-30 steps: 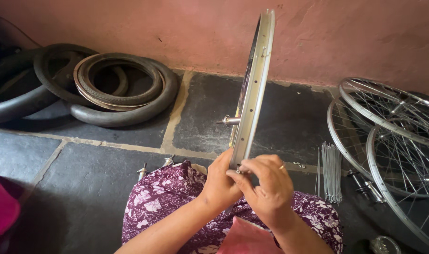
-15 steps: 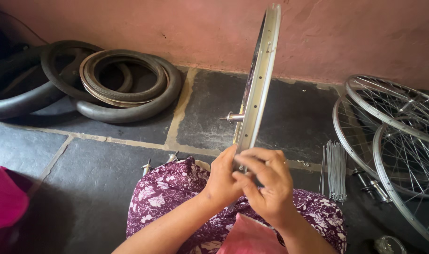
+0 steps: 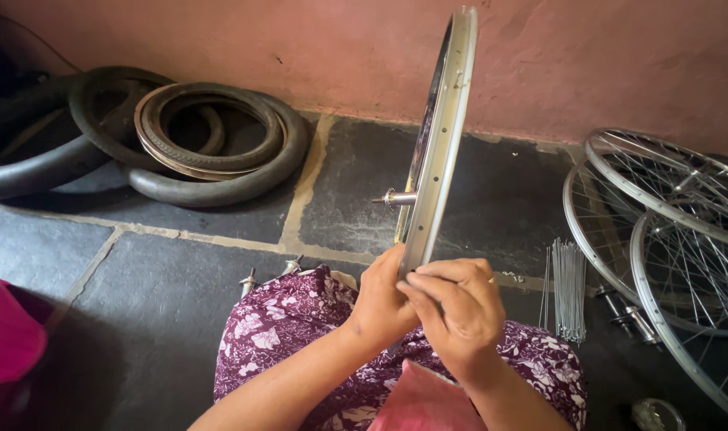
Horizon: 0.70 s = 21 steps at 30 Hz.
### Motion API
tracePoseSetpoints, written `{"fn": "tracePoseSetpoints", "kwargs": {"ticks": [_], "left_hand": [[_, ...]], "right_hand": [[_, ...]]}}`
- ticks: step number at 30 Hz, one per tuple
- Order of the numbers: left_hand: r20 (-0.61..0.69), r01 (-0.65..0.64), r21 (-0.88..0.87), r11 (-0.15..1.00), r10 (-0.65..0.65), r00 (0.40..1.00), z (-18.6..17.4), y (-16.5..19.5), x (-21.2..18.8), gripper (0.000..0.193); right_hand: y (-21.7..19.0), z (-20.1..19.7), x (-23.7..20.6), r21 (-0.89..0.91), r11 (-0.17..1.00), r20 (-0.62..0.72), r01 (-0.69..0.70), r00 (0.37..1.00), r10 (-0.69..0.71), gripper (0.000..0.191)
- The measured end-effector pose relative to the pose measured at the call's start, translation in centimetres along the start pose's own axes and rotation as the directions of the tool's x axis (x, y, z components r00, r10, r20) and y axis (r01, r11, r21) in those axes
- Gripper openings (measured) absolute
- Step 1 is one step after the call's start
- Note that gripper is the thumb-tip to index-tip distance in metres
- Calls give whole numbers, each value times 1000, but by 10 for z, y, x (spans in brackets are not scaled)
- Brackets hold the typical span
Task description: The person sits on the floor and installs spokes into a bicycle wheel rim, threading them through the rim holes and into the hub. They rotate the wheel to access different spoke holes and continue adding spokes one by one.
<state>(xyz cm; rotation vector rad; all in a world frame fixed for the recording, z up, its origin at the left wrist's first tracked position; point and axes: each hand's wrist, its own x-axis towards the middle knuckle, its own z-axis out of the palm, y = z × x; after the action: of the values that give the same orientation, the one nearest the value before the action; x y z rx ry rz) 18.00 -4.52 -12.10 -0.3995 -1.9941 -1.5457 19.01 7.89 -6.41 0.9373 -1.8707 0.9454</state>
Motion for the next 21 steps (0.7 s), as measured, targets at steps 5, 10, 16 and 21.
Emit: {"fn": "tracePoseSetpoints", "kwargs": {"ticks": [5,10,16,21], "left_hand": [[29,116,6,993,-116,993,0,-1,-1,26],[18,-25,3,1000,25,1000,0,-4,-2,20],[17,-68,20,997,68,998,-2,-3,-2,28],[14,-32,2,999,32,999,0,-2,-4,22]], "right_hand": [[2,-3,-4,90,995,77,-53,996,46,31],[3,1,-6,-5,1000,24,29,999,-29,26],[3,3,-2,23,1000,11,-8,1000,8,28],[2,-1,-3,28,999,47,26,999,-27,20]]}}
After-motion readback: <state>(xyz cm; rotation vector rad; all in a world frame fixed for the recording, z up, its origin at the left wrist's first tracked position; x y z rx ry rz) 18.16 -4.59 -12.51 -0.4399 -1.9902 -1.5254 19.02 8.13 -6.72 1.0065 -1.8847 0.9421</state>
